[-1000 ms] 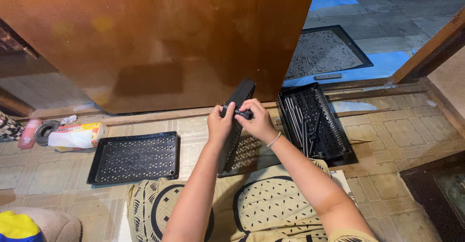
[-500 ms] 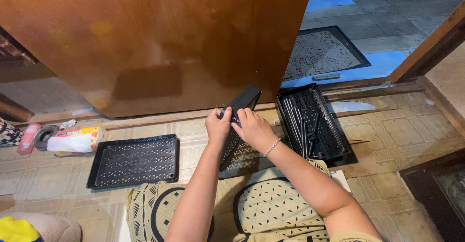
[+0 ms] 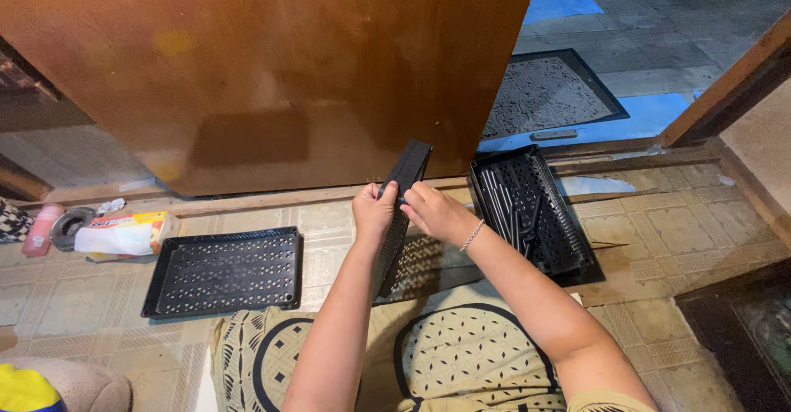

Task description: The person sits on the floor and attaches a black knob to the edge of a perforated plastic tray, twisting it into place by hand. They then use a cloth to wipe the tray and other black plastic trays laid out on the floor.

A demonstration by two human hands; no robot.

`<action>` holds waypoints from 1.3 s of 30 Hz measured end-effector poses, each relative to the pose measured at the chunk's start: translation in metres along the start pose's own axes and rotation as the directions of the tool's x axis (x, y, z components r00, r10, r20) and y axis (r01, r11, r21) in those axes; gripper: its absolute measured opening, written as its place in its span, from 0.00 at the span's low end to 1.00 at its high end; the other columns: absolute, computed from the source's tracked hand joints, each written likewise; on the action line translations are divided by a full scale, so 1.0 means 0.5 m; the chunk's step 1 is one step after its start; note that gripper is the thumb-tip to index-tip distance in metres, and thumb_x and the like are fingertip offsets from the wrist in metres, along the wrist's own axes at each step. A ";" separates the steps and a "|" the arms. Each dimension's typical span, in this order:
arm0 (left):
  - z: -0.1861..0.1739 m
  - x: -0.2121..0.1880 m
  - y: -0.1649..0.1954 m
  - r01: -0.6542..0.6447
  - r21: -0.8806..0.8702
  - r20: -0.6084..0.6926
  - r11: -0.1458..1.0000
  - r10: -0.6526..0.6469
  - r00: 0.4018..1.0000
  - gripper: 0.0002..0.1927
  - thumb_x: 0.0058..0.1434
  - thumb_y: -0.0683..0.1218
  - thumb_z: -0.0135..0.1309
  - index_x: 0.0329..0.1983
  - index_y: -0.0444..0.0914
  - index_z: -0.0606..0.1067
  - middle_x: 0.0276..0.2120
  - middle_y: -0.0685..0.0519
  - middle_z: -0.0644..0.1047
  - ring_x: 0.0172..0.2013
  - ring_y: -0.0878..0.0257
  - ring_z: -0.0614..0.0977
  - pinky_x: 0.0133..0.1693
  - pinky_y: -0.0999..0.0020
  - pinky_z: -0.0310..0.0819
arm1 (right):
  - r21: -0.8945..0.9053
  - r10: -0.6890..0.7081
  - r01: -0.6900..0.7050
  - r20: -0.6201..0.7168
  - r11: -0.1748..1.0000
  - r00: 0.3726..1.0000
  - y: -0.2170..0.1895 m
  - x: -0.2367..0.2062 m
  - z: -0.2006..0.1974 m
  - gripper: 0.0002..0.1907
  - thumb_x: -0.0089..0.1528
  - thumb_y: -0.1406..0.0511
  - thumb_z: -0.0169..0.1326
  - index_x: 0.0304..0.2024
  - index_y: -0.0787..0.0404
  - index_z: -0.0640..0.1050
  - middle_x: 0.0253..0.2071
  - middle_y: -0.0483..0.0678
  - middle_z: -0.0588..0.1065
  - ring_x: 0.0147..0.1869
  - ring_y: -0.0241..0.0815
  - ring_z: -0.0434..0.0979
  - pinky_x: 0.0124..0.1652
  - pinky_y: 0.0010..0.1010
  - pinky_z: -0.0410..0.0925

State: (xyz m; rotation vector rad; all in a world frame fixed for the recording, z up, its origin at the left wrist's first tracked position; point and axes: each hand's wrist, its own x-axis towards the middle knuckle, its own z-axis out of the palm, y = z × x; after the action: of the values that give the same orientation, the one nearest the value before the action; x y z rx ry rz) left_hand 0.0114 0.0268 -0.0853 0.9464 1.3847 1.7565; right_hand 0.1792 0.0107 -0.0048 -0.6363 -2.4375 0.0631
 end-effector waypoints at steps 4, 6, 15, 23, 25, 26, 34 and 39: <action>0.003 0.004 -0.003 -0.037 -0.022 -0.001 0.999 0.037 0.999 0.24 0.59 0.48 0.66 0.17 0.42 0.63 0.18 0.63 0.67 0.22 0.75 0.63 0.23 0.73 0.59 | -0.023 -0.005 0.004 -0.060 1.000 0.998 0.013 -0.011 0.031 0.11 0.65 0.64 0.55 0.38 0.63 0.68 0.34 0.56 0.68 0.34 0.59 0.74 0.32 0.45 0.70; 0.004 0.008 -0.006 -0.053 -0.058 -0.017 0.997 0.052 0.999 0.24 0.59 0.47 0.66 0.17 0.42 0.62 0.18 0.63 0.67 0.23 0.75 0.62 0.23 0.73 0.58 | 0.090 0.123 -0.113 -0.111 0.989 0.986 0.014 -0.014 0.064 0.10 0.67 0.64 0.54 0.39 0.62 0.67 0.31 0.56 0.70 0.32 0.58 0.74 0.31 0.45 0.68; -0.025 0.021 -0.001 -0.077 0.018 -0.089 0.997 0.079 0.993 0.28 0.59 0.45 0.67 0.18 0.43 0.58 0.18 0.63 0.65 0.22 0.75 0.61 0.23 0.73 0.57 | 0.625 0.539 -0.477 0.105 0.618 0.836 -0.003 0.001 0.131 0.12 0.71 0.62 0.50 0.38 0.62 0.65 0.28 0.58 0.73 0.31 0.62 0.71 0.29 0.42 0.66; -0.010 0.014 0.000 -0.087 -0.046 -0.085 0.995 0.083 0.993 0.26 0.58 0.45 0.67 0.16 0.42 0.60 0.17 0.64 0.65 0.22 0.75 0.61 0.22 0.73 0.56 | 0.013 -0.004 0.006 -0.182 1.000 0.983 -0.032 0.007 0.036 0.12 0.64 0.66 0.57 0.38 0.65 0.66 0.34 0.57 0.69 0.35 0.61 0.74 0.34 0.47 0.69; -0.006 0.015 0.000 -0.096 -0.055 -0.069 0.994 0.092 0.993 0.26 0.58 0.45 0.67 0.16 0.42 0.60 0.18 0.64 0.65 0.22 0.75 0.61 0.22 0.73 0.57 | 0.010 -0.052 0.055 -0.161 0.998 0.986 -0.024 0.005 0.025 0.12 0.63 0.67 0.57 0.38 0.64 0.66 0.33 0.57 0.68 0.36 0.61 0.73 0.34 0.47 0.69; -0.007 0.015 0.000 -0.098 -0.055 -0.064 0.994 0.094 0.994 0.26 0.58 0.45 0.67 0.16 0.42 0.60 0.18 0.64 0.65 0.22 0.75 0.61 0.22 0.74 0.57 | 0.014 -0.075 0.078 -0.149 0.997 0.986 -0.022 0.004 0.025 0.12 0.63 0.67 0.56 0.38 0.64 0.65 0.33 0.57 0.68 0.36 0.61 0.73 0.34 0.47 0.69; -0.003 0.017 0.006 -0.095 -0.068 -0.037 0.993 0.092 0.995 0.26 0.58 0.44 0.67 0.16 0.43 0.60 0.17 0.64 0.64 0.22 0.75 0.61 0.22 0.73 0.55 | 0.415 0.478 -0.457 0.060 0.787 0.877 -0.020 0.001 0.068 0.15 0.65 0.64 0.56 0.43 0.64 0.63 0.26 0.60 0.72 0.28 0.59 0.76 0.29 0.48 0.68; -0.016 0.020 0.006 -0.089 -0.101 -0.013 0.991 0.088 0.996 0.26 0.58 0.43 0.67 0.17 0.43 0.60 0.18 0.65 0.64 0.22 0.76 0.60 0.22 0.74 0.56 | 0.112 0.280 -0.274 -0.041 0.955 0.959 -0.024 -0.009 0.074 0.16 0.66 0.62 0.55 0.42 0.63 0.63 0.29 0.61 0.74 0.31 0.65 0.75 0.30 0.48 0.66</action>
State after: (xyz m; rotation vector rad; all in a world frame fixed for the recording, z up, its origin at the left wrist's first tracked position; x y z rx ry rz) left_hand -0.0006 0.0314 -0.0825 0.9593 1.2630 1.8805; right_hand 0.1557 0.0019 -0.0351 -0.9156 -2.2578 0.2819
